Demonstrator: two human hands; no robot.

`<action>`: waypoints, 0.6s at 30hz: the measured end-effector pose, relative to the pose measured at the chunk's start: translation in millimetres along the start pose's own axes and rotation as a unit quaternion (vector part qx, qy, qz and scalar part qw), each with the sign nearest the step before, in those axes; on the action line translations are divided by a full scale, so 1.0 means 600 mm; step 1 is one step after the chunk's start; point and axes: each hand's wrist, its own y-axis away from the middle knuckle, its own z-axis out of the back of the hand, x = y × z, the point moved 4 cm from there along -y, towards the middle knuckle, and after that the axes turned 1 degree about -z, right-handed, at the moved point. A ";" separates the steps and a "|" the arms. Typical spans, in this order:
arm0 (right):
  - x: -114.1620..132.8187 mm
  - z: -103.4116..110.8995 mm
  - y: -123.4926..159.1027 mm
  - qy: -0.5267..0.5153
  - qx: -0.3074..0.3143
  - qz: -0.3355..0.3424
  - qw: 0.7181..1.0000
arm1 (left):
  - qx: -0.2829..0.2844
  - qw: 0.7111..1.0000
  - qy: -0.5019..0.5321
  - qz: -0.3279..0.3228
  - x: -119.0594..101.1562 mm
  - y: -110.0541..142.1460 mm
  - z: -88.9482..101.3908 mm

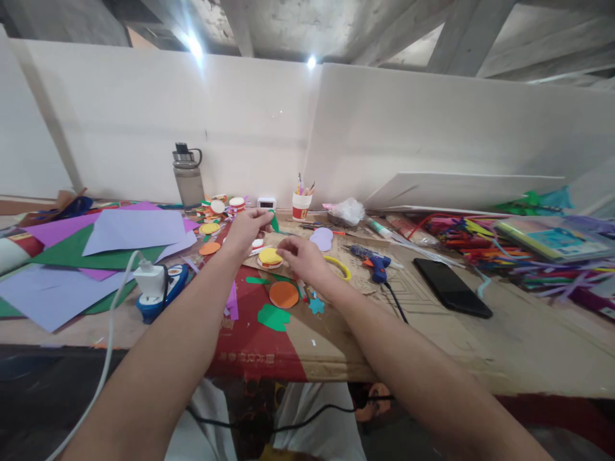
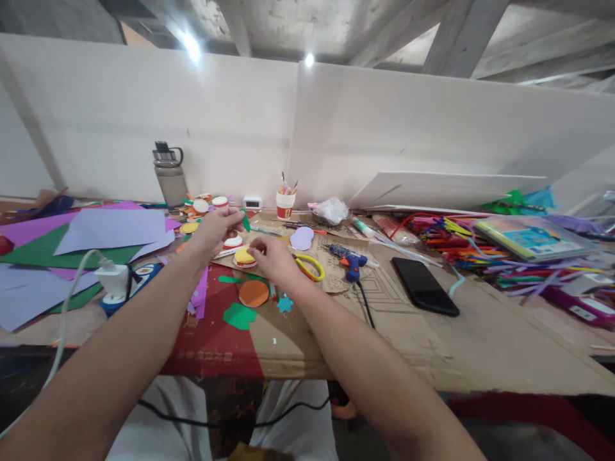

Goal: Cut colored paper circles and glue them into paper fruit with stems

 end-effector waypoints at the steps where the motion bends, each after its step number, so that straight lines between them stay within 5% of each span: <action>1: 0.009 -0.009 0.005 0.056 0.030 0.021 0.998 | -0.030 0.999 0.025 -0.002 -0.004 0.000 0.004; 5: 0.043 -0.049 0.026 0.236 0.137 0.073 0.959 | -0.077 0.995 0.061 -0.011 -0.012 0.001 0.011; 8: 0.054 -0.070 0.031 0.309 0.173 0.037 0.934 | -0.068 0.996 0.064 -0.014 -0.010 0.001 0.007; 12: 0.051 -0.084 0.028 0.308 0.196 -0.020 0.931 | -0.066 0.996 0.052 -0.011 -0.005 0.001 0.003; 18: 0.043 -0.091 0.026 0.315 0.186 -0.011 0.931 | -0.062 0.997 0.031 -0.030 0.003 -0.004 0.002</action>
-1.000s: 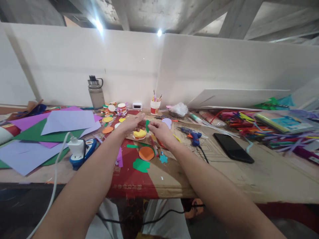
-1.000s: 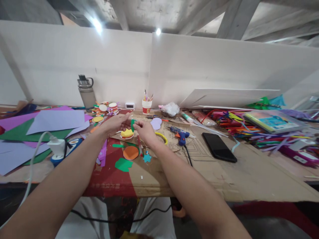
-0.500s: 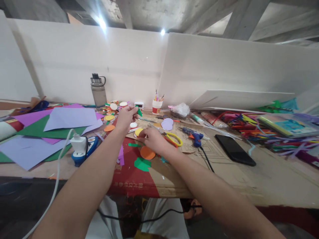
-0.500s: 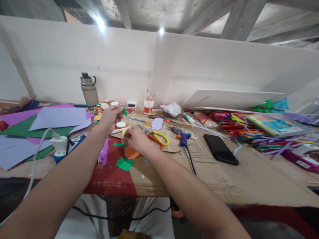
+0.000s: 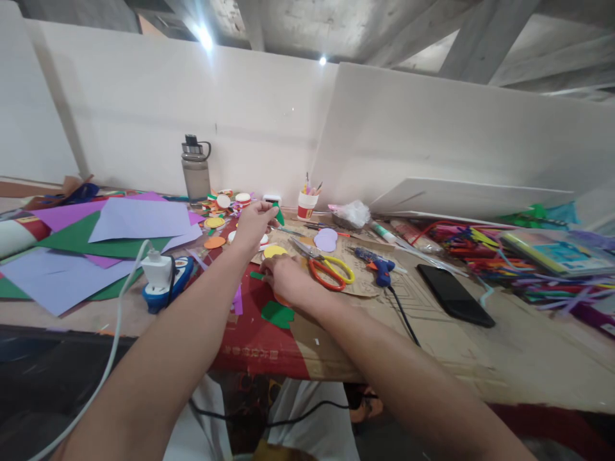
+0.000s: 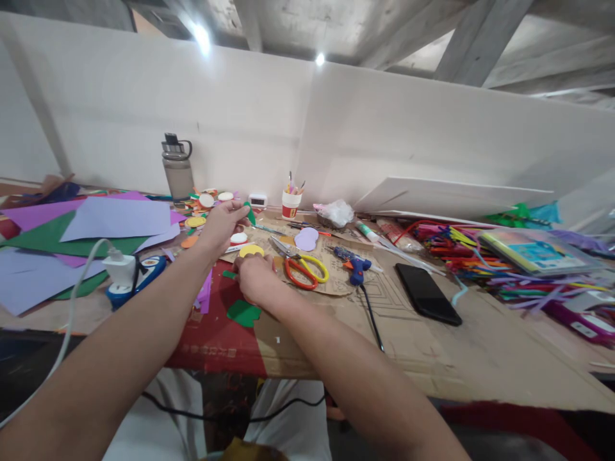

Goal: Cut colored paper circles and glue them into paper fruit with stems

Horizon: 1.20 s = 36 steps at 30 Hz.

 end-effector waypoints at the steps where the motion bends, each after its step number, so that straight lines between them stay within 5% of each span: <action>1: 0.001 -0.001 0.000 0.001 -0.008 0.006 1.000 | 0.003 1.000 0.003 0.001 0.001 0.000 0.000; 8: 0.006 -0.007 -0.003 -0.017 -0.016 0.004 1.000 | 0.015 0.996 0.072 0.057 0.004 0.002 -0.003; 20: 0.018 0.006 0.000 0.003 -0.004 0.015 1.000 | 0.026 0.996 0.060 0.055 0.004 0.008 -0.006; 24: 0.006 0.017 0.000 -0.101 -0.029 0.024 0.994 | 0.012 0.997 0.056 0.050 0.001 0.008 -0.005; 27: -0.029 0.031 -0.003 -0.238 -0.057 0.023 0.969 | 0.004 0.997 0.062 0.034 -0.002 0.004 -0.003; 36: -0.140 0.068 -0.004 -0.526 -0.156 -0.075 0.833 | 0.029 0.998 0.042 0.031 0.015 -0.005 0.000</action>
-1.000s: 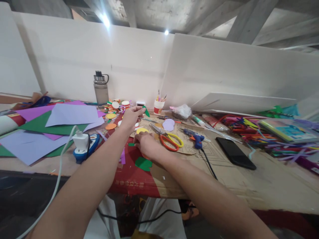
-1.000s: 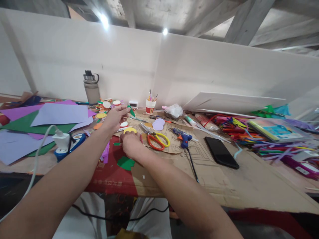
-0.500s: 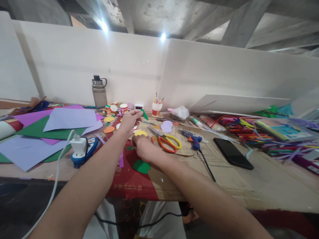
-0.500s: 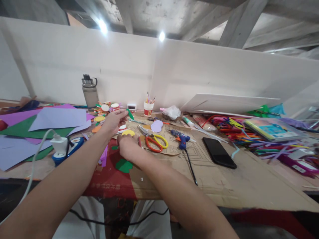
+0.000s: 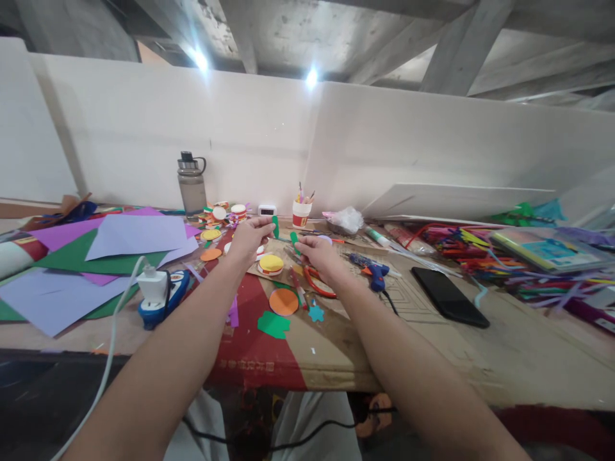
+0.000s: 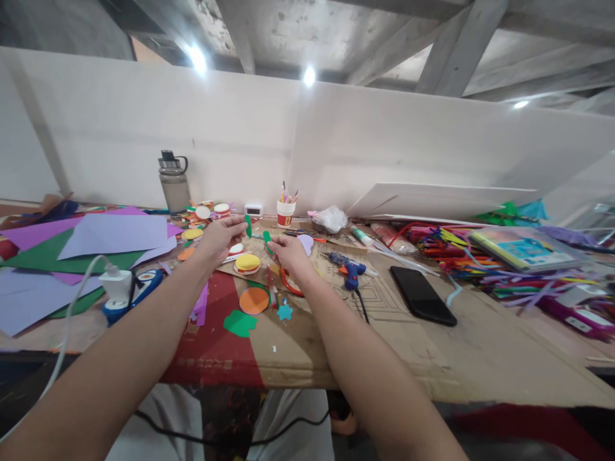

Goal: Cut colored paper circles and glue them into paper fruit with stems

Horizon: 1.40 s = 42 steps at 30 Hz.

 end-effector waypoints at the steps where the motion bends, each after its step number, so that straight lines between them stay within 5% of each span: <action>1: -0.001 0.002 -0.002 -0.011 -0.003 -0.007 1.000 | 0.007 1.000 -0.009 0.002 0.004 -0.001 0.000; 10: 0.000 -0.002 -0.003 -0.068 0.011 -0.030 0.997 | 0.048 0.996 -0.075 0.017 0.019 0.007 -0.010; 25: 0.000 0.007 -0.007 -0.011 0.009 -0.008 1.000 | 0.086 0.975 -0.200 0.048 0.026 0.003 -0.004; 32: -0.001 0.015 -0.004 0.157 -0.009 0.005 0.988 | 0.087 0.949 -0.294 0.077 0.013 0.012 0.000; 42: -0.004 0.004 0.008 0.400 0.023 0.001 0.916 | 0.058 0.873 -0.477 0.084 0.009 0.008 0.014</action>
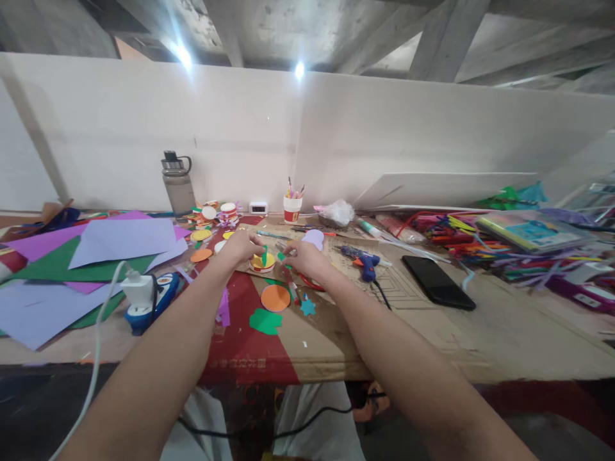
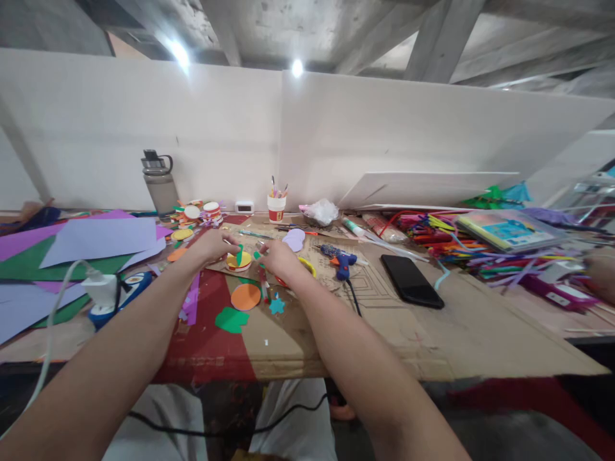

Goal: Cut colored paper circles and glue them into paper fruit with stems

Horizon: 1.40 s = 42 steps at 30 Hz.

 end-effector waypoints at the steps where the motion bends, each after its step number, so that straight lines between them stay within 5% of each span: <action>1: 0.001 -0.002 0.001 0.020 0.007 0.003 1.000 | 0.005 1.000 -0.031 0.003 0.000 0.000 0.000; 8: 0.021 0.011 0.015 0.090 0.020 0.060 0.994 | 0.006 0.983 -0.181 -0.017 0.000 -0.003 -0.003; 14: 0.059 0.009 0.047 0.070 0.175 0.198 0.962 | -0.050 0.974 -0.211 -0.067 -0.002 -0.006 0.001; 19: 0.070 -0.005 0.066 0.101 0.249 0.215 0.939 | -0.068 0.985 -0.141 -0.079 -0.015 0.000 0.003; 23: 0.067 -0.007 0.061 0.099 0.246 0.194 0.945 | -0.080 0.987 -0.084 -0.110 -0.022 0.002 0.002; 29: 0.054 0.008 0.045 -0.009 0.257 0.185 0.949 | 0.004 0.987 0.129 -0.092 -0.023 0.004 -0.010; 34: 0.021 0.036 0.015 -0.207 0.149 0.117 0.960 | 0.169 0.942 0.288 -0.019 -0.031 0.020 -0.037; 37: -0.002 0.046 0.000 -0.256 0.054 0.044 0.964 | 0.253 0.918 0.305 -0.039 -0.037 0.028 -0.052; 42: -0.011 0.048 -0.013 -0.315 -0.031 0.014 0.949 | 0.251 0.920 0.288 -0.089 -0.046 0.031 -0.059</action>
